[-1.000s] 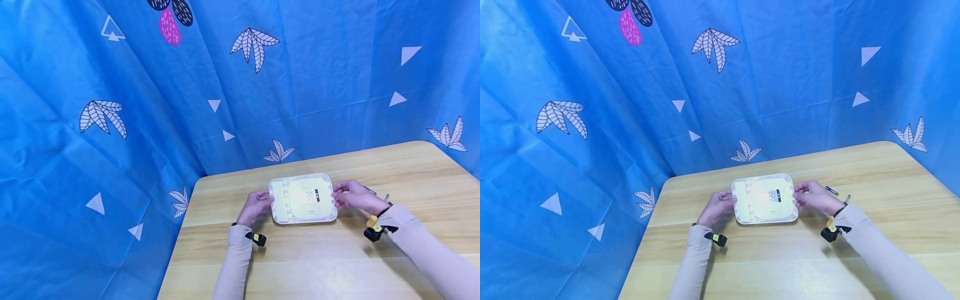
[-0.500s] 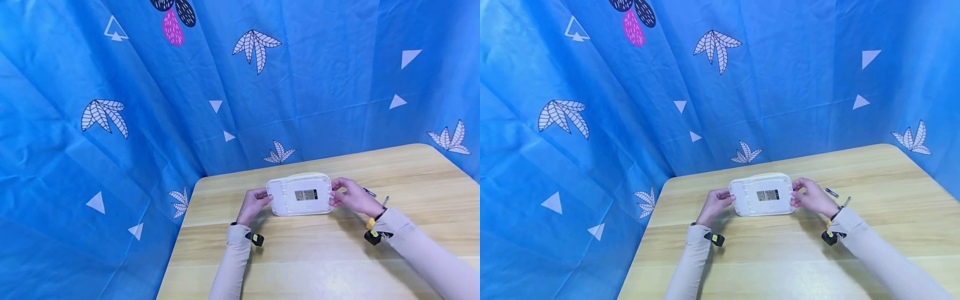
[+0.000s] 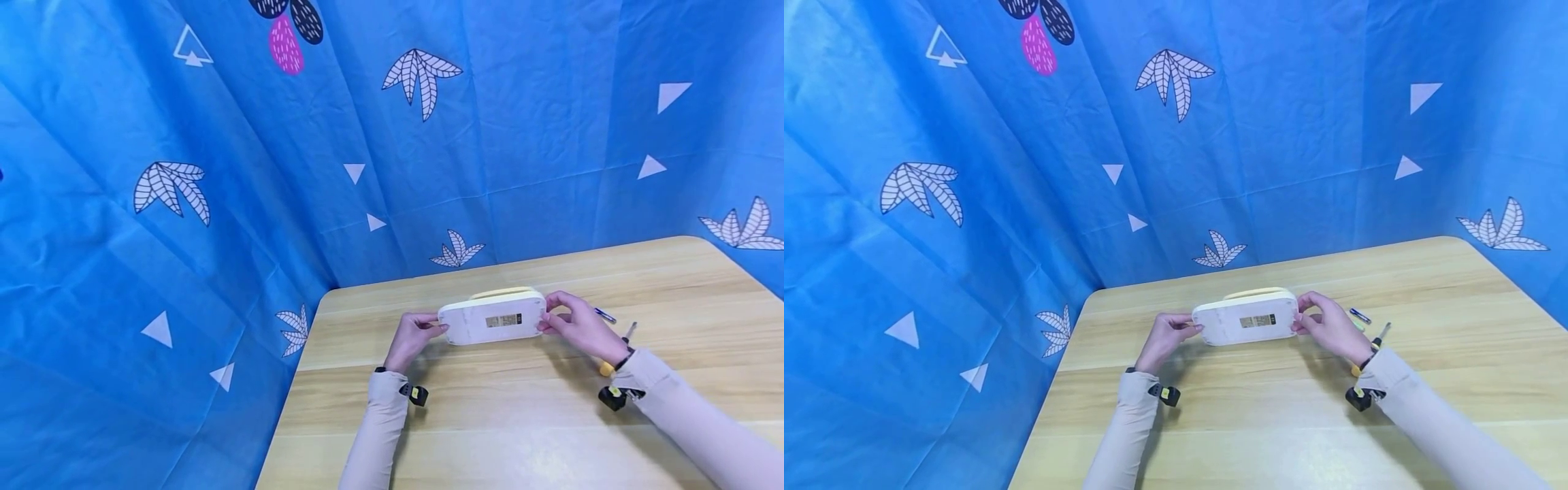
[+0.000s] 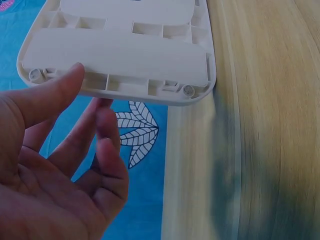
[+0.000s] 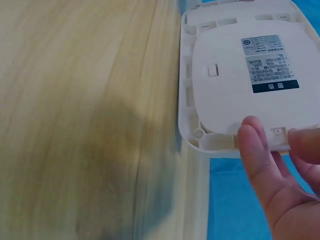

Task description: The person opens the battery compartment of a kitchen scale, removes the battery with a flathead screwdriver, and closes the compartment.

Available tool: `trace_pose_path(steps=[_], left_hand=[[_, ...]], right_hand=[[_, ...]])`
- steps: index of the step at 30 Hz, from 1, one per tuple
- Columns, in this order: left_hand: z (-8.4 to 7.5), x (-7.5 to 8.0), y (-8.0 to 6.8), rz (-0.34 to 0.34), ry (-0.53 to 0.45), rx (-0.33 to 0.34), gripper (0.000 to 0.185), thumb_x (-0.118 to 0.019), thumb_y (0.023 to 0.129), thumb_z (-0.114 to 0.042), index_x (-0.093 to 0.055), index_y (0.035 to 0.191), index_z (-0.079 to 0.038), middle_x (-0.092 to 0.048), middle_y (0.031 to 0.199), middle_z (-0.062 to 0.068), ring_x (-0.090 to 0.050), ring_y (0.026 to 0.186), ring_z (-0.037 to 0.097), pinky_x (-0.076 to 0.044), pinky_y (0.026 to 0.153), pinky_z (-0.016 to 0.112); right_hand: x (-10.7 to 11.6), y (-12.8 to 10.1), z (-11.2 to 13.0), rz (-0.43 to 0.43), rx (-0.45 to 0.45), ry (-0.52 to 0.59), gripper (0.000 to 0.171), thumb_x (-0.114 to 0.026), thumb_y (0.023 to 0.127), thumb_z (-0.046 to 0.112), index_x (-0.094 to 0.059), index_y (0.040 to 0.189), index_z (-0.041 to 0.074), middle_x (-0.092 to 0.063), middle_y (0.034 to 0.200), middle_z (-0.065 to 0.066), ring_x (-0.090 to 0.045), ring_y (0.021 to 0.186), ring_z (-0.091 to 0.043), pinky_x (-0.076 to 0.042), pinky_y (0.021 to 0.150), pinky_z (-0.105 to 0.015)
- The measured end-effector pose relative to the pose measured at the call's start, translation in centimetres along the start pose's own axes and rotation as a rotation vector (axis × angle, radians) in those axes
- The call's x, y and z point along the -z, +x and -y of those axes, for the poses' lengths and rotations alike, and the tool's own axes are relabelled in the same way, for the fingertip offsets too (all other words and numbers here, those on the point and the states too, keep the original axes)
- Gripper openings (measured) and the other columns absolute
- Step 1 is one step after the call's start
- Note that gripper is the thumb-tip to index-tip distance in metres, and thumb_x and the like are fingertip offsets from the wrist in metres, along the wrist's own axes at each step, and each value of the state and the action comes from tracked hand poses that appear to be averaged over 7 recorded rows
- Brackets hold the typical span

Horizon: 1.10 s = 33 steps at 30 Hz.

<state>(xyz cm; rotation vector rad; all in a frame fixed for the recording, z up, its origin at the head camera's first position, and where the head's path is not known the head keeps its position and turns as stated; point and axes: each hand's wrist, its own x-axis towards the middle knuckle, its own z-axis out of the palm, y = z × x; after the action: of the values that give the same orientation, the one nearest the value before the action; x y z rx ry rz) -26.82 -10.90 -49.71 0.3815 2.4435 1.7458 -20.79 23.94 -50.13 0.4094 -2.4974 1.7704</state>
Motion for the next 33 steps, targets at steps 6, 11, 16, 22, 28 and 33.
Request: trace_pose_path(steps=[6, 11, 16, 22, 28, 33], left_hand=[[0.2, 0.2, -0.3, 0.012, -0.005, -0.033, 0.024, -0.081, 0.086, -0.004, -0.079, 0.109, -0.001, -0.078, 0.107, 0.021, -0.074, 0.088, 0.013, -0.059, 0.076, 0.019], [0.2, 0.2, -0.6, 0.011, 0.017, -0.024, 0.023, -0.08, 0.086, 0.0, -0.079, 0.109, -0.001, -0.079, 0.105, 0.021, -0.073, 0.086, 0.009, -0.059, 0.076, 0.017], [0.1, 0.1, -0.8, 0.025, -0.045, 0.014, 0.028, -0.064, 0.089, 0.01, -0.077, 0.112, 0.003, -0.077, 0.107, 0.026, -0.075, 0.088, 0.016, -0.065, 0.085, 0.027], [0.5, -0.4, -1.0, -0.005, -0.109, 0.085, 0.027, -0.057, 0.093, 0.004, -0.075, 0.113, 0.008, -0.074, 0.122, 0.023, -0.075, 0.099, 0.02, -0.065, 0.086, 0.025], [0.9, -0.9, -1.4, 0.007, 0.023, 0.031, 0.032, -0.07, 0.094, -0.007, -0.071, 0.122, 0.008, -0.071, 0.129, 0.024, -0.07, 0.118, 0.033, -0.062, 0.099, 0.034], [1.2, -1.4, -1.6, 0.027, -0.016, 0.073, 0.051, -0.072, 0.091, -0.002, -0.057, 0.137, 0.012, -0.064, 0.135, 0.032, -0.065, 0.125, 0.042, -0.06, 0.103, 0.04]], right_hand=[[-0.3, -0.4, 0.0, -0.026, -0.014, -0.01, 0.027, -0.063, 0.099, 0.0, -0.054, 0.124, -0.009, -0.067, 0.113, -0.032, -0.078, 0.09, -0.019, -0.066, 0.082, -0.031], [-0.5, -0.7, 0.3, -0.042, -0.061, -0.026, 0.036, -0.07, 0.096, 0.004, -0.057, 0.126, -0.01, -0.069, 0.117, -0.032, -0.079, 0.093, -0.02, -0.066, 0.083, -0.028], [-0.7, -1.0, 0.1, -0.073, -0.094, -0.043, 0.041, -0.076, 0.092, 0.011, -0.063, 0.127, -0.007, -0.064, 0.131, -0.032, -0.077, 0.093, -0.009, -0.064, 0.083, -0.023], [-1.0, -1.6, -0.5, -0.108, -0.081, -0.046, 0.036, -0.077, 0.091, 0.009, -0.07, 0.122, -0.008, -0.061, 0.136, -0.034, -0.071, 0.092, 0.003, -0.061, 0.081, -0.013], [-1.6, -2.1, -0.5, -0.066, -0.187, 0.174, 0.038, -0.063, 0.098, 0.0, -0.056, 0.129, -0.022, -0.051, 0.14, -0.044, -0.075, 0.09, -0.003, -0.064, 0.085, -0.024], [-1.8, -2.2, -0.4, -0.029, -0.267, 0.212, 0.043, -0.059, 0.101, 0.001, -0.05, 0.134, -0.023, -0.054, 0.136, -0.043, -0.078, 0.097, -0.015, -0.063, 0.091, -0.031]])
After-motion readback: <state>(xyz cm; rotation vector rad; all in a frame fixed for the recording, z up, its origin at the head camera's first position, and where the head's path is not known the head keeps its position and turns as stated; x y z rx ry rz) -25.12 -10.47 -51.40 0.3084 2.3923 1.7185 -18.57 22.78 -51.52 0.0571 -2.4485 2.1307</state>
